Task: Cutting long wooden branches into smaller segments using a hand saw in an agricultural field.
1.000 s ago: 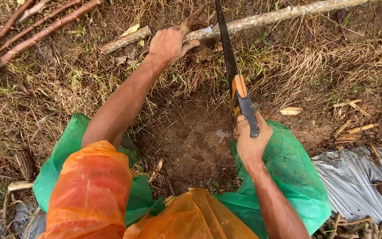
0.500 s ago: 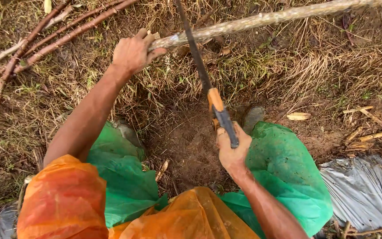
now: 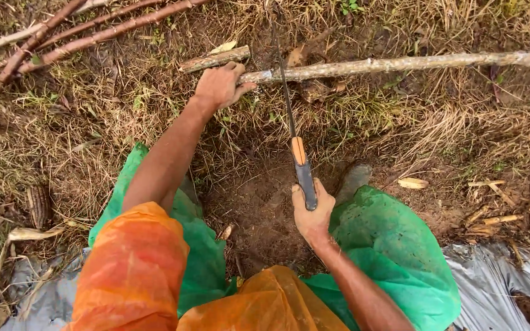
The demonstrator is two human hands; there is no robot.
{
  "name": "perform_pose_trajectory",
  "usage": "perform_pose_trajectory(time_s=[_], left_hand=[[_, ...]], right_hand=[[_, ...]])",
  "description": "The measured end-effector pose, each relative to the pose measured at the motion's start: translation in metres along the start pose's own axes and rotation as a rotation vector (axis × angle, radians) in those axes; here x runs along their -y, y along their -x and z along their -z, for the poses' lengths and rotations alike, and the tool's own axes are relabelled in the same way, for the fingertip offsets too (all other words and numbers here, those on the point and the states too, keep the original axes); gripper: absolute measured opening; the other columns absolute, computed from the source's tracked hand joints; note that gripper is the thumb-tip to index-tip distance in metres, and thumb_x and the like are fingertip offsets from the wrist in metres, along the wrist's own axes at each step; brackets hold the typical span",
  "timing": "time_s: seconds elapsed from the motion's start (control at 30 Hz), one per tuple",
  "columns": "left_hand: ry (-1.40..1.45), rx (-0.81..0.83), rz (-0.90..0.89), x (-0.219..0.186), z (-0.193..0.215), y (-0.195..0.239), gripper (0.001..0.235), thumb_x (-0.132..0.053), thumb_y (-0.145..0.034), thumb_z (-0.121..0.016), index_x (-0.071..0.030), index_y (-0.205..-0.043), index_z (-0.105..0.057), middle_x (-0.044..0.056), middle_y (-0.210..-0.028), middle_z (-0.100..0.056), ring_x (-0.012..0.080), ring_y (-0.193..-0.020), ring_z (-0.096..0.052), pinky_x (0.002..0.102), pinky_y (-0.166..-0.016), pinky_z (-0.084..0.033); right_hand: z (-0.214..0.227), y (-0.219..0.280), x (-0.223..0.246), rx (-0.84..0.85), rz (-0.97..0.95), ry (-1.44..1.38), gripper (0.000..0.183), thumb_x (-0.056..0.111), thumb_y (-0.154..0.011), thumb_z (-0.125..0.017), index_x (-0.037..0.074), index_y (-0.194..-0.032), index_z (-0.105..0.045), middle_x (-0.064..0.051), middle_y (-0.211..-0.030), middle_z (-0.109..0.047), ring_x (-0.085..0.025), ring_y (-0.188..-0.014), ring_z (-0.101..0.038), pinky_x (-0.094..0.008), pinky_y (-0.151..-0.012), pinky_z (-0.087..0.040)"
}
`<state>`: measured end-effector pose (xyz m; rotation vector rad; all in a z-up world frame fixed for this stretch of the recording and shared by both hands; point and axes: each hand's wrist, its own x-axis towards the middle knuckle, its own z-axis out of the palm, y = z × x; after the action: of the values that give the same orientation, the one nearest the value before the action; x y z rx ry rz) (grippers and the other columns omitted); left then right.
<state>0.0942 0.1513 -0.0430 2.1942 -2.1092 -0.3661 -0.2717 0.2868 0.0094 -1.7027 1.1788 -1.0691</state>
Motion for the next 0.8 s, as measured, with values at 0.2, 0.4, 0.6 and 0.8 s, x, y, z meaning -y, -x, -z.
perform_pose_trajectory(time_s=[0.2,0.4,0.6,0.8], left_hand=[[0.082,-0.045,-0.031,0.005,-0.017,-0.007,0.09,-0.091,-0.099,-0.031,-0.006,-0.112,-0.057,0.011,-0.089,-0.057,0.0171,-0.065,-0.05,0.031,-0.06,-0.044],[-0.401,0.132,0.259,-0.005,-0.038,-0.027,0.068,-0.078,-0.096,-0.055,-0.013,-0.114,-0.061,-0.006,-0.066,-0.043,0.0066,-0.051,-0.031,0.021,-0.041,-0.032],[-0.424,0.087,0.357,-0.014,-0.039,-0.032,0.066,-0.083,-0.09,-0.06,-0.017,-0.091,-0.056,-0.009,-0.059,-0.035,0.0059,-0.046,-0.025,0.023,-0.039,-0.027],[-0.324,0.029,0.389,-0.012,-0.039,-0.035,0.036,-0.047,-0.104,-0.057,-0.016,-0.086,-0.053,-0.01,-0.057,-0.034,0.0055,-0.047,-0.024,0.023,-0.038,-0.025]], right_hand=[[-0.013,0.014,0.006,0.08,-0.039,-0.033,0.021,0.01,-0.085,-0.071,0.008,-0.07,-0.057,-0.002,-0.048,-0.054,-0.009,-0.041,-0.044,-0.021,-0.042,-0.039],[-0.017,0.025,-0.022,0.09,-0.193,0.117,0.027,0.03,-0.088,-0.072,0.013,-0.077,-0.054,0.004,-0.06,-0.047,-0.011,-0.05,-0.043,-0.031,-0.047,-0.043],[-0.019,0.022,-0.011,0.053,-0.137,0.032,0.024,0.026,-0.089,-0.069,0.012,-0.076,-0.055,0.002,-0.063,-0.05,-0.011,-0.054,-0.045,-0.032,-0.047,-0.042],[-0.027,0.016,0.0,-0.049,-0.224,-0.022,0.021,0.028,-0.093,-0.066,0.011,-0.082,-0.061,0.004,-0.062,-0.05,-0.007,-0.051,-0.043,-0.03,-0.043,-0.037]])
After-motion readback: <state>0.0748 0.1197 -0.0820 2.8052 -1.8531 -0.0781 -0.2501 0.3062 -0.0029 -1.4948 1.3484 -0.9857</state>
